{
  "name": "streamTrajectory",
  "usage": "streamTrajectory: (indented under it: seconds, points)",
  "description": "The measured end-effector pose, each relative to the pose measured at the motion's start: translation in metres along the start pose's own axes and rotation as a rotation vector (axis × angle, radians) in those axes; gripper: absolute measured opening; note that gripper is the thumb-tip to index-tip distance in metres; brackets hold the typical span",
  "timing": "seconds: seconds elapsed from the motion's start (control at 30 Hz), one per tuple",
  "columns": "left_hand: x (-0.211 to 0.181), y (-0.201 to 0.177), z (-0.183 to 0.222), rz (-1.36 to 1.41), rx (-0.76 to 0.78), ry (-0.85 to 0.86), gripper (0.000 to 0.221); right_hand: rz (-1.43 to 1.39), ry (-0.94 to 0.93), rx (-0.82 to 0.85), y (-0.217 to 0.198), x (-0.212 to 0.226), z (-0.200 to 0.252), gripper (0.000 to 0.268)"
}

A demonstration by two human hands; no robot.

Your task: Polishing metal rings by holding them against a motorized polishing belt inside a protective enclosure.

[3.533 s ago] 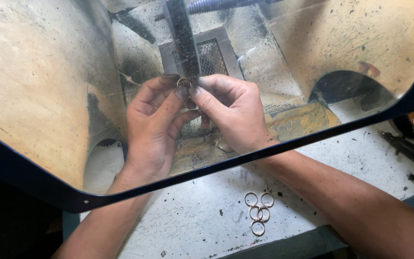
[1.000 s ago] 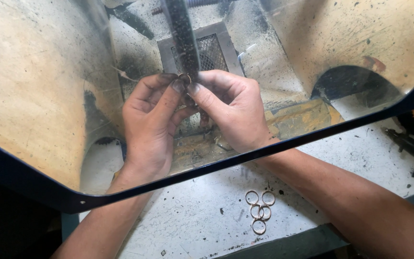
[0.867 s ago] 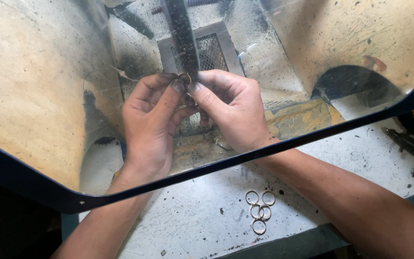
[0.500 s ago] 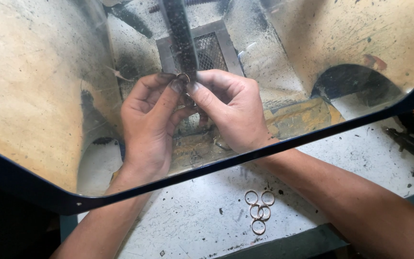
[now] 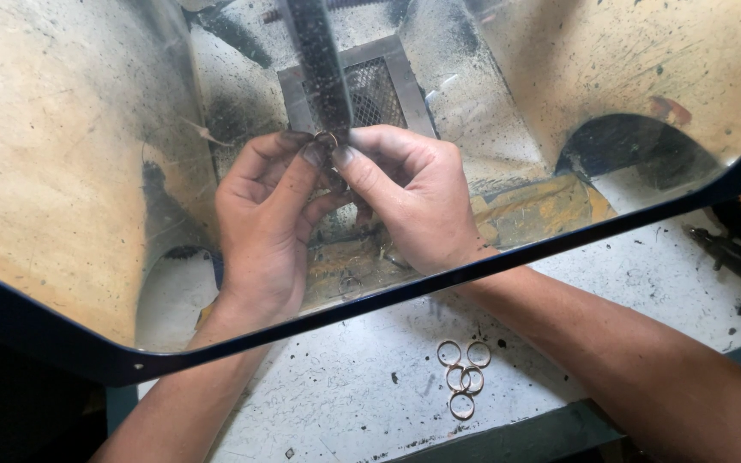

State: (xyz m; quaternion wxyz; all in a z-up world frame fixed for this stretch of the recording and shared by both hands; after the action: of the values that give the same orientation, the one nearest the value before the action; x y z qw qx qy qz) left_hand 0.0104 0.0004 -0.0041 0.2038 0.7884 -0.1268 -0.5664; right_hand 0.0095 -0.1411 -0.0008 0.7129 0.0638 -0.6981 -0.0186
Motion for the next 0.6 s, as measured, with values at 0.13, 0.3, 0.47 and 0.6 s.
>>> streamTrajectory:
  seconds: [0.13,0.3,0.47,0.6]
  points:
    - [-0.0011,0.0006,0.0000,-0.002,0.002,-0.003,0.018,0.006,-0.022,0.003,-0.0007,-0.0026,-0.0012,0.024]
    - [-0.0007,0.0007,0.0004,-0.006,0.007,0.000,0.018,0.017,-0.011,0.003,-0.0011,-0.0017,-0.0011,0.026]
    - [0.0003,-0.0002,0.0006,0.002,0.021,0.007,0.019,0.023,0.005,-0.014,-0.0013,0.0001,-0.0006,0.024]
    - [0.0001,-0.0006,0.0008,0.003,0.058,0.035,0.020,0.046,-0.004,-0.016,-0.0020,0.0010,-0.0003,0.024]
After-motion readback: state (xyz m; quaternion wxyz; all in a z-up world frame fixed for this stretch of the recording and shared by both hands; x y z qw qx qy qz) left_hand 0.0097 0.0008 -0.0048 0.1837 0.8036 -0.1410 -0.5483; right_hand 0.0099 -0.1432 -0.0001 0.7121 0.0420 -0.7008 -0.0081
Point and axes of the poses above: each hand's wrist, its own z-axis away from the middle knuckle, its own y-axis out of the palm, x = y × z, the point moved 1 cm from there along -z, towards the middle knuckle, and after that the axes turned 15 degrees about y, right-handed, at the moved point
